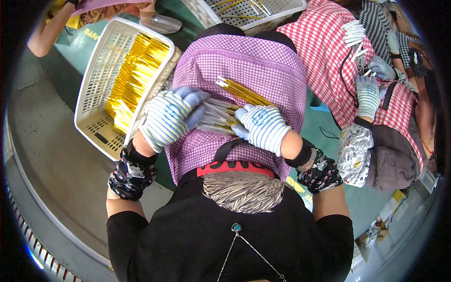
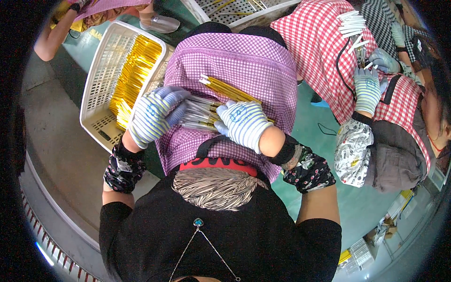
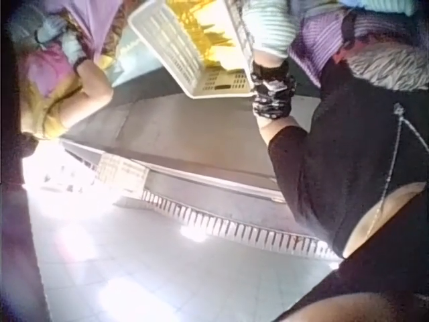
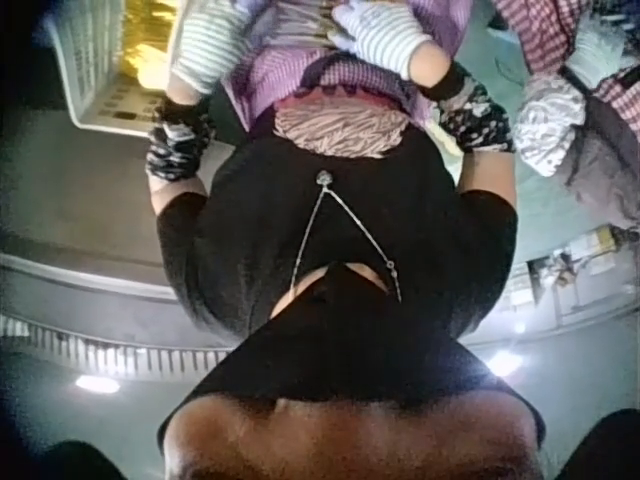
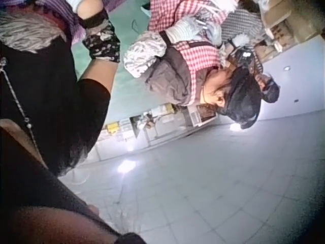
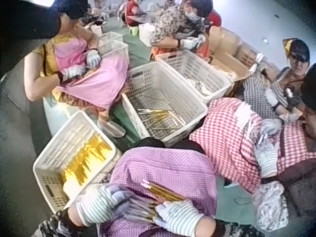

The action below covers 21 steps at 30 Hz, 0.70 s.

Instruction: Bundling and inspecting gold-colored pens in an industrial setting.

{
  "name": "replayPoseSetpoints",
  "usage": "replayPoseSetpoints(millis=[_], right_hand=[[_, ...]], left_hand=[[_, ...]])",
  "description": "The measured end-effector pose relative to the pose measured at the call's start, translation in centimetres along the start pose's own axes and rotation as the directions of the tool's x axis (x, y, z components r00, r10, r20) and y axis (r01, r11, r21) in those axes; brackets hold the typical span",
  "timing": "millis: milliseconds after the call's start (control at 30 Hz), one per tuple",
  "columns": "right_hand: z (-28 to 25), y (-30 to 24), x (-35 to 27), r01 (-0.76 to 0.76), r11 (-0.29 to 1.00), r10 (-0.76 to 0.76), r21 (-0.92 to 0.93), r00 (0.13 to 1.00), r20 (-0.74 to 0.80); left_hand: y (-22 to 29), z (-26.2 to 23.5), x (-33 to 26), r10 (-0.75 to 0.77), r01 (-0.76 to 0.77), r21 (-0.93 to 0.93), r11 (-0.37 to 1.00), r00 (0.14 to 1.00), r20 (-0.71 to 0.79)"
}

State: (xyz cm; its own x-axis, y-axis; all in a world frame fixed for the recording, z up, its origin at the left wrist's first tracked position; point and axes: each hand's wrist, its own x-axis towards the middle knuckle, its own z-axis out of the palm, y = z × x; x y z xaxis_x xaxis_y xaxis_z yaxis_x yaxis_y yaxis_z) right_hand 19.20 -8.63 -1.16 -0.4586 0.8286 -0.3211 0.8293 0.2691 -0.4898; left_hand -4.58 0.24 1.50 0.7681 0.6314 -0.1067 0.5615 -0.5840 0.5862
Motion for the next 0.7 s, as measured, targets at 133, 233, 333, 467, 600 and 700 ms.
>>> replayPoseSetpoints(millis=[133,233,333,467,600,700], right_hand=[[0.1,-0.6,-0.4,0.008,0.998,-0.011,-0.067,0.999,-0.041],[-1.0,-0.9,-0.7,-0.031,0.999,0.033,0.038,0.998,-0.062],[-1.8,-0.3,-0.8,-0.038,0.991,0.047,0.127,0.996,-0.069],[-2.9,-0.1,-1.6,-0.024,0.995,0.029,0.093,0.998,-0.051],[-3.3,-0.1,-2.3,0.103,0.993,-0.106,-0.062,0.993,-0.052],[-3.6,-0.7,-2.5,0.186,0.962,-0.195,-0.198,0.981,-0.027]], left_hand=[[0.9,1.4,1.7,0.369,-0.370,0.175,0.912,0.928,0.040],[1.3,2.0,2.1,0.433,-0.430,0.341,0.836,0.899,0.072],[2.1,0.6,2.4,0.405,-0.429,0.384,0.818,0.903,0.144],[1.5,0.8,2.0,0.398,-0.424,0.175,0.889,0.903,0.164],[1.1,1.2,0.9,0.347,-0.282,-0.274,0.919,0.910,0.227],[-0.5,1.1,0.1,0.658,-0.641,-0.173,0.748,0.749,0.072]])
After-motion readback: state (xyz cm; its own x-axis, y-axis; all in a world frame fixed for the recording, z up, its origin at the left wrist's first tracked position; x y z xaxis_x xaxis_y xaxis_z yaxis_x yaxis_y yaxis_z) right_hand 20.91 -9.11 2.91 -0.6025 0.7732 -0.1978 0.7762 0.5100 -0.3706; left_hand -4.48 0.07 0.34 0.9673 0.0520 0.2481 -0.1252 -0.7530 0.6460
